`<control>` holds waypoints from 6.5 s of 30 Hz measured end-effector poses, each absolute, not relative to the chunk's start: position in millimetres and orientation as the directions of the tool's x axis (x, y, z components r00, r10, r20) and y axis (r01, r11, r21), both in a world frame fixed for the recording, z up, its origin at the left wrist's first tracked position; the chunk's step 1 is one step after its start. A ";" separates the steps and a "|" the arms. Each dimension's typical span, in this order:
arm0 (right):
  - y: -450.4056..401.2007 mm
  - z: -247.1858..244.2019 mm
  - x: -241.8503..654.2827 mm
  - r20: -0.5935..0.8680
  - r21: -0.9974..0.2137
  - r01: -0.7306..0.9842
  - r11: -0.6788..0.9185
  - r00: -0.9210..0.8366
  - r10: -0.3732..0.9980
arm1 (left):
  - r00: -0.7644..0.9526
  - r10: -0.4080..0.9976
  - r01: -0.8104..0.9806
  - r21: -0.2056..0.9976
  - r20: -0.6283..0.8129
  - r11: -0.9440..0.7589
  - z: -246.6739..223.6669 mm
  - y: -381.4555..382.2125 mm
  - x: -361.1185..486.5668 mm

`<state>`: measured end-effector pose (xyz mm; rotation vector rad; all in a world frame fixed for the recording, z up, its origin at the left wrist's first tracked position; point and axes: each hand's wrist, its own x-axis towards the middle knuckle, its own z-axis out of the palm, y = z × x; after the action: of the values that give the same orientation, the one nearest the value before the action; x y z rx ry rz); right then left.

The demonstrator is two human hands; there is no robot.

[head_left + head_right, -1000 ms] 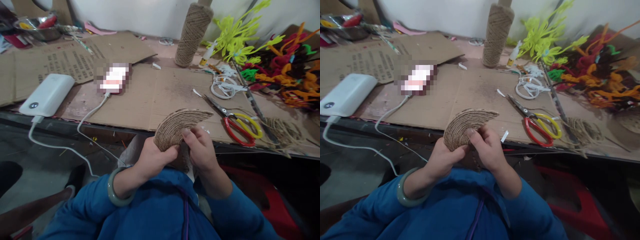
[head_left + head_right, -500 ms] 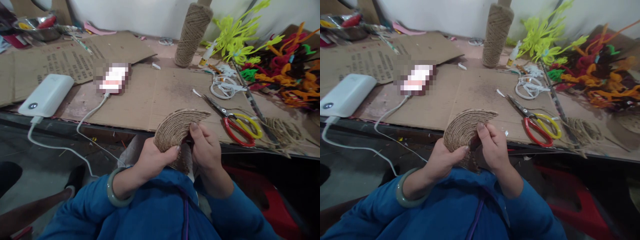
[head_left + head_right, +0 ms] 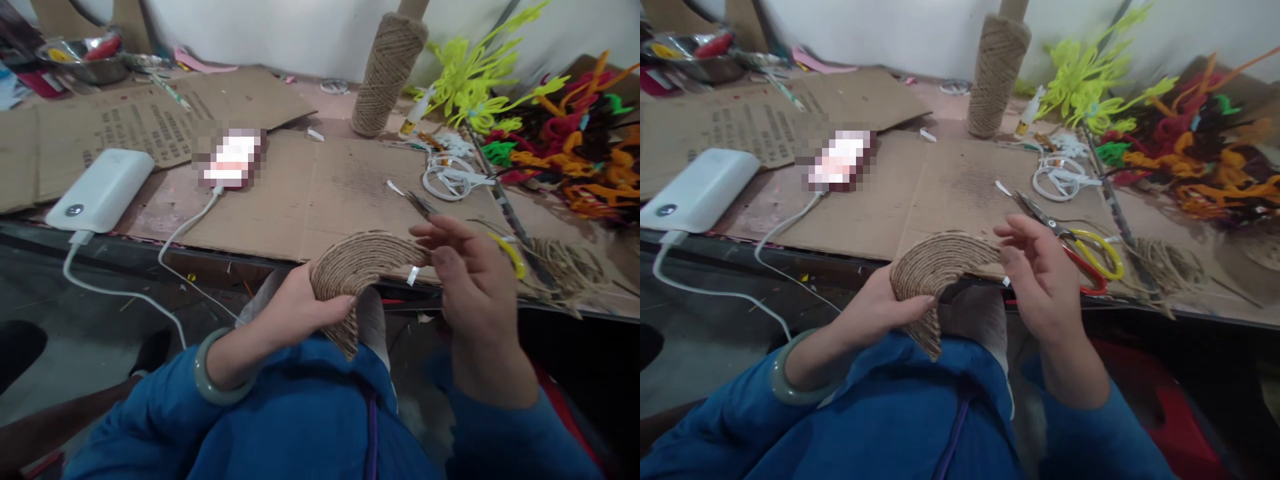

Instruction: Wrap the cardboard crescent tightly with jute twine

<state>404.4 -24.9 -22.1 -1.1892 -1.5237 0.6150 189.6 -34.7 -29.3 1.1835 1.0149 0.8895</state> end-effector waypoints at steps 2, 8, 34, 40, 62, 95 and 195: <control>-21.8 -13.5 412.2 0.438 -0.730 0.521 0.443 -0.142 0.888 | 0.336 0.935 0.006 0.993 -0.116 0.121 -24.2 -29.2 185.5; -12.5 -7.2 419.8 0.408 -0.504 0.698 0.509 -0.326 0.852 | 0.311 0.948 0.157 0.987 -0.072 0.023 -16.0 -11.6 174.0; 11.3 -45.2 399.6 0.399 0.033 0.776 0.630 -0.588 0.704 | 0.687 0.652 0.655 0.114 0.322 -0.747 -39.2 13.4 156.5; 14.1 -48.8 399.9 0.378 0.091 0.752 0.653 -0.633 0.676 | 0.703 0.644 0.656 0.073 0.301 -0.751 -44.0 16.1 159.1; 20.3 -47.6 404.8 0.393 0.022 0.673 0.739 -0.686 0.613 | 0.704 0.632 0.665 0.011 0.324 -0.747 -46.4 16.7 158.9; 41.3 -46.2 386.2 0.419 -0.188 0.709 0.679 -0.568 0.709 | 0.713 0.610 0.645 0.018 0.347 -0.764 -46.9 18.9 160.2; -30.4 29.5 288.0 0.448 -0.830 -0.183 0.526 -0.782 0.434 | 0.465 0.632 0.697 0.184 0.620 -0.693 -76.8 -4.9 127.0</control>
<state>288.0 -30.4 29.5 -0.2022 -2.1343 1.2625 127.0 -4.9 -76.8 2.7689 1.2599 1.1064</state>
